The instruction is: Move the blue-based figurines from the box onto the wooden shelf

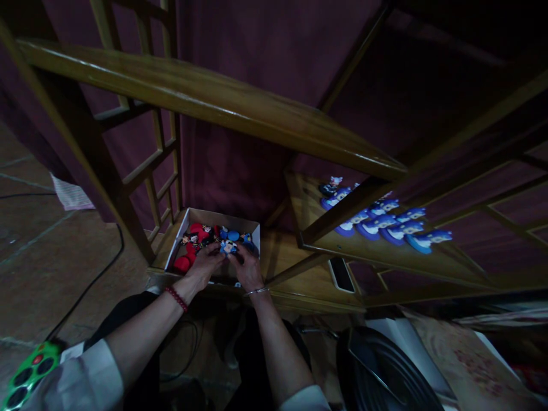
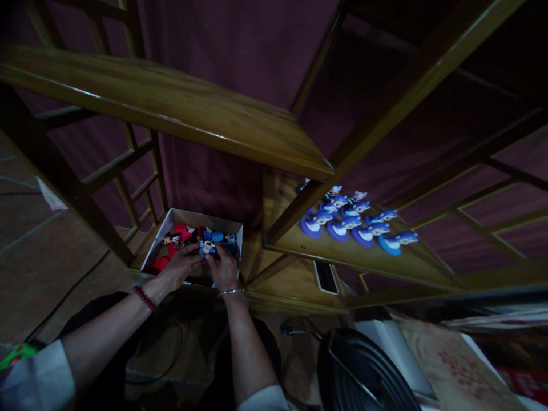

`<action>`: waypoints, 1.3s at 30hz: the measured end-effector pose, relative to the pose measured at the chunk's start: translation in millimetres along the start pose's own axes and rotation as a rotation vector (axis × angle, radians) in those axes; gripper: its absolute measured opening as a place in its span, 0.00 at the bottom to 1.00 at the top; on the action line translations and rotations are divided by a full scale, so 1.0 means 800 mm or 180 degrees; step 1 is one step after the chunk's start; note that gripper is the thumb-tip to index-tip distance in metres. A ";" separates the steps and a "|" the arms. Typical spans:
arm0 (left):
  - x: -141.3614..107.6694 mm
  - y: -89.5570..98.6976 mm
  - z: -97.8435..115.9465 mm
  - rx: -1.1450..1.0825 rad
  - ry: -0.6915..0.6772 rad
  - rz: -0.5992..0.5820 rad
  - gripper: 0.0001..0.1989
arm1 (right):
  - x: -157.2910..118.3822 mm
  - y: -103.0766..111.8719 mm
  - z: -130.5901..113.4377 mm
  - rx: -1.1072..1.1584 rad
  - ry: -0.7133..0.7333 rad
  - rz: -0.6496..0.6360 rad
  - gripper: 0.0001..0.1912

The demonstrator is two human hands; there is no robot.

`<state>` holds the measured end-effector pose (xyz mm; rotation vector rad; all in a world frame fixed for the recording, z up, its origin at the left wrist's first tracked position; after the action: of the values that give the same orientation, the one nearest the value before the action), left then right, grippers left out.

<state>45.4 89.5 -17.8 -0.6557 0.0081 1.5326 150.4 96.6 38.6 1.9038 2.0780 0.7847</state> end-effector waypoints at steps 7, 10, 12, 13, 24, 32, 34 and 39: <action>-0.019 0.002 0.006 0.0047 -0.0057 0.0141 0.17 | -0.009 0.003 -0.003 0.0558 0.0004 0.0041 0.18; -0.027 0.000 0.006 0.0017 -0.0091 0.0142 0.15 | -0.014 0.006 -0.008 0.0858 0.0040 0.0054 0.17; -0.031 -0.002 0.006 -0.0003 -0.0178 0.0128 0.16 | -0.019 0.010 -0.012 0.1030 0.0028 0.0071 0.19; -0.033 -0.004 0.006 -0.0009 -0.0222 0.0101 0.17 | -0.022 0.012 -0.013 0.1106 0.0008 0.0082 0.20; -0.079 -0.040 0.023 0.0523 -0.0311 -0.0163 0.18 | -0.056 0.046 -0.021 0.1303 -0.0154 0.0232 0.17; -0.106 -0.064 0.026 0.0710 -0.0299 -0.0186 0.16 | -0.081 0.071 -0.046 0.1470 -0.0167 0.0203 0.20; -0.111 -0.070 0.027 0.0724 -0.0296 -0.0202 0.16 | -0.087 0.076 -0.051 0.1524 -0.0171 0.0176 0.20; -0.129 -0.087 0.030 0.0844 -0.0301 -0.0285 0.15 | -0.099 0.094 -0.058 0.1497 -0.0079 0.0267 0.18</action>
<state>92.2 11.8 70.7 -0.3680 0.1075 1.4434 202.6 10.6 100.7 2.2248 2.3343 0.2956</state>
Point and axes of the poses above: each hand's wrist, its own x-axis towards the middle knuckle, its own y-axis out of the back of the hand, z = x × y, the point moved 10 cm from there along x, towards the middle knuckle, and after that the axes turned 10 degrees about x, right-handed, at the moved point
